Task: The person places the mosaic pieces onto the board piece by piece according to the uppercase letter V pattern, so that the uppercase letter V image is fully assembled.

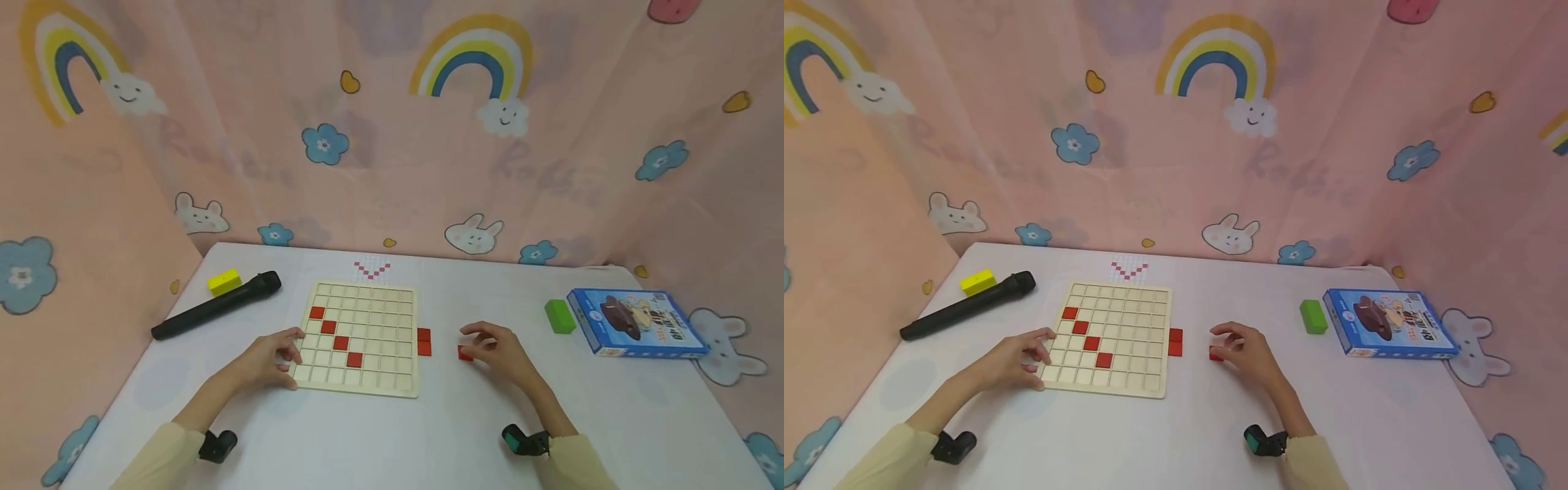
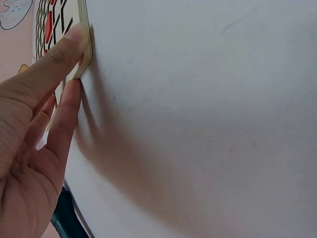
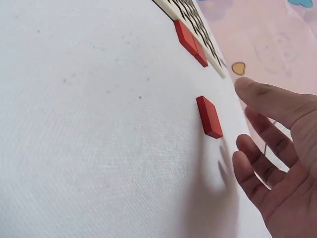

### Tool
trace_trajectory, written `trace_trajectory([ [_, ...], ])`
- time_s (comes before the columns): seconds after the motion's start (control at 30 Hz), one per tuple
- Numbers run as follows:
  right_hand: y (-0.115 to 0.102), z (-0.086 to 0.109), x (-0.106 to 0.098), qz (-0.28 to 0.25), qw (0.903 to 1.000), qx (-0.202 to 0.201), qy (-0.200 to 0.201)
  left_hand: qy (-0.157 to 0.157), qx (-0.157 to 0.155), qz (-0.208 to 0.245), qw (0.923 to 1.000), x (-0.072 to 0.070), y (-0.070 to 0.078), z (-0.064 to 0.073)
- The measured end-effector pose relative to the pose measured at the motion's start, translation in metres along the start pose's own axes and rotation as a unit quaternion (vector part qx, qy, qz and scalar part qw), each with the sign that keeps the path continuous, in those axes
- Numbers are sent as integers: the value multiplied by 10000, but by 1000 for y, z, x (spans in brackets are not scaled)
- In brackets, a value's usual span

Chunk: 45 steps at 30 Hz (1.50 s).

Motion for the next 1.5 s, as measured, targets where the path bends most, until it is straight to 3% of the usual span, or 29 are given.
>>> trace_trajectory([
  [0.17,19,6,0,-119,9980,479,-393,-7,28,74,10000,-1,1,2],
  [0.37,29,8,3,-233,9963,558,-616,71,-35,91,9999,-1,0,1],
  [0.57,35,7,3,-406,9951,672,-597,-41,153,79,9998,0,1,2],
  [0.77,36,10,1,-688,9945,655,-434,-4,111,135,9998,0,-1,2],
  [1.0,49,15,-2,-1386,9854,946,-285,-7,114,61,9999,1,-1,1],
  [1.5,54,18,-3,-1842,9749,1254,15,51,30,-27,10000,0,-1,-1],
])
Point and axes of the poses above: each hand's wrist, its own z-axis away from the middle knuckle, its own x-axis out of the palm, y = z × x, the point moved 8 cm from there along -z, towards the middle knuckle, and after that the axes turned 8 degrees about z, right-handed, at the moved point
